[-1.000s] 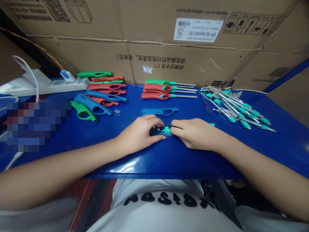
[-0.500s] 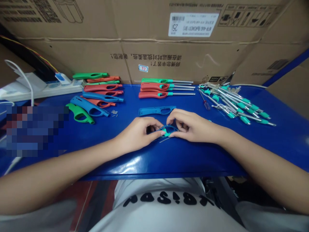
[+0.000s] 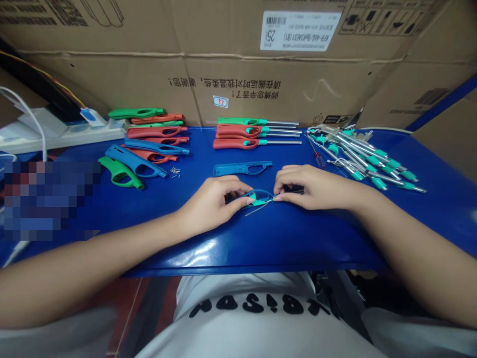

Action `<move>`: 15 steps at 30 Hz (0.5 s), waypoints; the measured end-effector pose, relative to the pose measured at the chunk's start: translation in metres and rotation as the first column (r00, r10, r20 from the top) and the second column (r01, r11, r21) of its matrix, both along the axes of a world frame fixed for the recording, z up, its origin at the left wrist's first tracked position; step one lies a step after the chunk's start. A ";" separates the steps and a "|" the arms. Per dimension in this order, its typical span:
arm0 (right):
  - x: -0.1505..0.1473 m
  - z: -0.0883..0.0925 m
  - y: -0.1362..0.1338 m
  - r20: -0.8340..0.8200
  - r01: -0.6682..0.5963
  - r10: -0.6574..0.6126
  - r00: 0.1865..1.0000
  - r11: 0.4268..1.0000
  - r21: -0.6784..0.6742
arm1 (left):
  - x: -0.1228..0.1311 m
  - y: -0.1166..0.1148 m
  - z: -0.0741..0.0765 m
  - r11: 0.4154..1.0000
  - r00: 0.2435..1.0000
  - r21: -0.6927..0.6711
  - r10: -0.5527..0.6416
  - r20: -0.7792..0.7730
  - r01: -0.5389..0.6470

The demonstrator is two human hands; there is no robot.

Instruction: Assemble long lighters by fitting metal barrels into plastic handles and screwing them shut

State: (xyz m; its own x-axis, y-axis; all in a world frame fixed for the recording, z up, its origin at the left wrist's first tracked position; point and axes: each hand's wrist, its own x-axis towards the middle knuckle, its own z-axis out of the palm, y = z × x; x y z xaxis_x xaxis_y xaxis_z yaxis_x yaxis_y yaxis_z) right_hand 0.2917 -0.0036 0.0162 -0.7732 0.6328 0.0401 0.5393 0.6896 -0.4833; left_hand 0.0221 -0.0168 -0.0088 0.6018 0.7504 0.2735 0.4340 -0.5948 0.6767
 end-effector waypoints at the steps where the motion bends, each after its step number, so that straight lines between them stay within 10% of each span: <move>1: -0.001 -0.001 0.000 0.009 0.013 -0.013 1.000 1.000 0.001 | 0.000 0.001 0.000 1.000 1.000 -0.006 0.000 -0.004 0.000; 15: -0.003 0.000 0.001 0.050 0.069 -0.068 0.996 0.998 -0.014 | -0.004 0.009 -0.002 0.996 0.992 -0.027 -0.093 -0.086 0.091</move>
